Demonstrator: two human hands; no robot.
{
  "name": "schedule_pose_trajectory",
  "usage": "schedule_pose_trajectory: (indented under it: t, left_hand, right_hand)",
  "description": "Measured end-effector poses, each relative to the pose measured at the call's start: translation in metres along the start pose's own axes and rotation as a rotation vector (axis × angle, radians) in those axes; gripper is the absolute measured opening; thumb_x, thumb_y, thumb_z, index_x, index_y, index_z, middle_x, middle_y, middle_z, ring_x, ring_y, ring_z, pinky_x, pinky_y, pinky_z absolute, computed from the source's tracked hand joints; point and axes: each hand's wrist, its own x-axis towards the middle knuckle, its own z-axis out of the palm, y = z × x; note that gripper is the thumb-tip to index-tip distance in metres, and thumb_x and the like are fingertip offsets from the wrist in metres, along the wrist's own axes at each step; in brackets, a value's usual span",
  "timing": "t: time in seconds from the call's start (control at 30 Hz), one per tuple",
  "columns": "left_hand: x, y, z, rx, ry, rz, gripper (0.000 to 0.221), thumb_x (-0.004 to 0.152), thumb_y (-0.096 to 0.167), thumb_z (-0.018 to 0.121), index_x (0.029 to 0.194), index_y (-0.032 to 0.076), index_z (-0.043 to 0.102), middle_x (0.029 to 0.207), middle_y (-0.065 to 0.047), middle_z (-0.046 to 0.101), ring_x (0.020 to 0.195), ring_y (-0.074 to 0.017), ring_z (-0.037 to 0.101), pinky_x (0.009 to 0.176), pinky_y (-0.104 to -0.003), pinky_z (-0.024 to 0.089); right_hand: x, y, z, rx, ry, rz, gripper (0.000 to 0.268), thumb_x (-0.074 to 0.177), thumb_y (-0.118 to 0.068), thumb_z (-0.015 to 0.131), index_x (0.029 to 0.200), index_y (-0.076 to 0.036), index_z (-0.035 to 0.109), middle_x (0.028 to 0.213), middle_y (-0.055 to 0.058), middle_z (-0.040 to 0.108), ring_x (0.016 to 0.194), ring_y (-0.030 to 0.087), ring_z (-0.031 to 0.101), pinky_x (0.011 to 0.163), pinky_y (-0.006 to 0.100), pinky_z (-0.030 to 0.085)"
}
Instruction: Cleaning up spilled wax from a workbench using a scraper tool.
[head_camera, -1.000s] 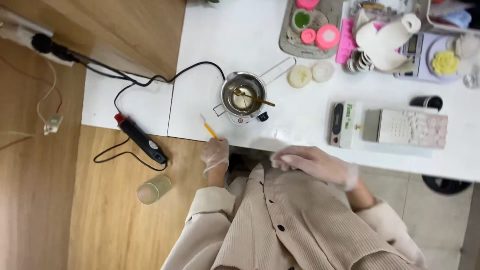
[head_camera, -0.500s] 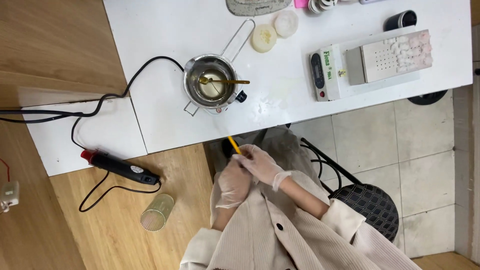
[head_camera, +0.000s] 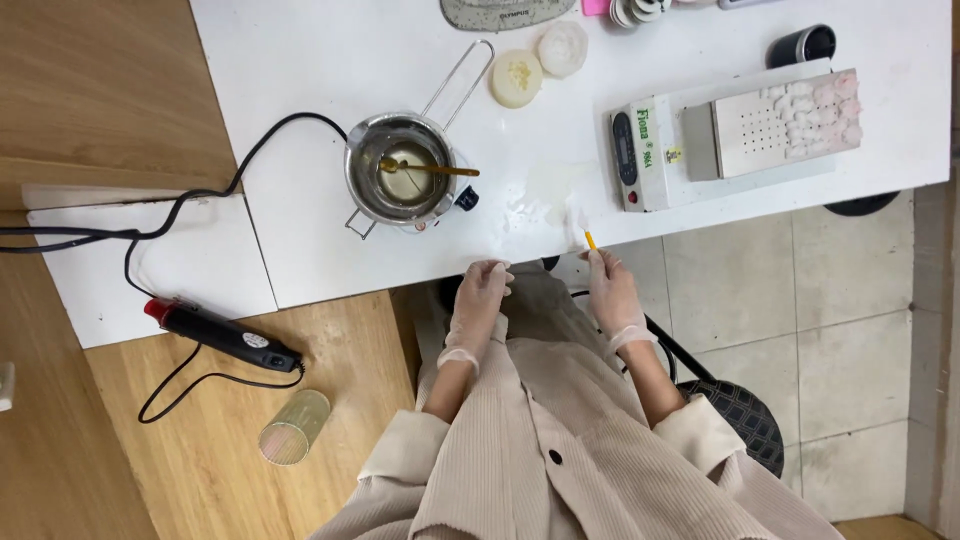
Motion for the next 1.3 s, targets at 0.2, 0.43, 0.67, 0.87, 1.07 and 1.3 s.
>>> schedule_pose_trajectory:
  t: [0.2,0.43,0.67,0.87,1.07,1.3]
  left_hand:
    - [-0.009,0.018,0.017,0.168,0.003,-0.091,0.033,0.097,0.030,0.057,0.115,0.005,0.067,0.099,-0.004,0.074,0.087,-0.0129,0.067,0.085,-0.028,0.054]
    - [-0.002,0.009,0.042,0.308,-0.021,-0.012,0.033,0.097,0.032,0.056,0.118,0.009,0.067,0.110,-0.008,0.074,0.101,-0.0178,0.070,0.091,-0.032,0.053]
    - [0.002,0.010,0.039,0.386,-0.061,0.025,0.033,0.099,0.030,0.055,0.120,0.009,0.067,0.112,-0.009,0.074,0.105,-0.0195,0.071,0.094,-0.033,0.052]
    - [0.003,0.008,0.029,0.348,-0.075,-0.042,0.033,0.099,0.030,0.054,0.121,0.009,0.066,0.112,-0.008,0.074,0.105,-0.0176,0.071,0.095,-0.031,0.053]
    - [0.002,0.009,0.030,0.333,-0.067,-0.025,0.033,0.099,0.030,0.055,0.121,0.008,0.067,0.112,-0.007,0.074,0.106,-0.0165,0.071,0.095,-0.030,0.052]
    - [0.005,0.003,0.035,0.330,-0.080,-0.031,0.033,0.099,0.030,0.055,0.120,0.008,0.068,0.109,-0.007,0.075,0.104,-0.0166,0.072,0.094,-0.029,0.053]
  right_hand:
    - [0.015,-0.019,-0.015,-0.263,0.028,0.133,0.036,0.108,-0.029,0.045,0.117,-0.005,0.070,0.091,0.024,0.071,0.083,0.038,0.070,0.080,0.046,0.052]
    - [0.035,-0.003,-0.012,-0.234,0.131,0.160,0.035,0.107,-0.027,0.046,0.119,0.000,0.065,0.093,0.025,0.072,0.086,0.042,0.071,0.079,0.049,0.055]
    - [0.059,-0.009,0.003,-0.372,0.159,0.178,0.036,0.107,-0.026,0.046,0.127,-0.002,0.063,0.094,0.029,0.072,0.085,0.043,0.073,0.077,0.050,0.057]
    - [0.074,-0.038,-0.006,-0.566,0.089,0.211,0.037,0.108,-0.029,0.045,0.131,-0.007,0.063,0.100,0.027,0.073,0.095,0.043,0.071,0.085,0.050,0.056]
    - [0.082,-0.038,-0.009,-0.662,0.015,0.225,0.039,0.108,-0.032,0.043,0.132,-0.010,0.063,0.102,0.023,0.073,0.099,0.041,0.070,0.088,0.051,0.055]
    - [0.086,-0.041,-0.009,-0.705,-0.031,0.249,0.041,0.109,-0.035,0.040,0.132,-0.010,0.062,0.101,0.021,0.074,0.097,0.038,0.072,0.088,0.050,0.057]
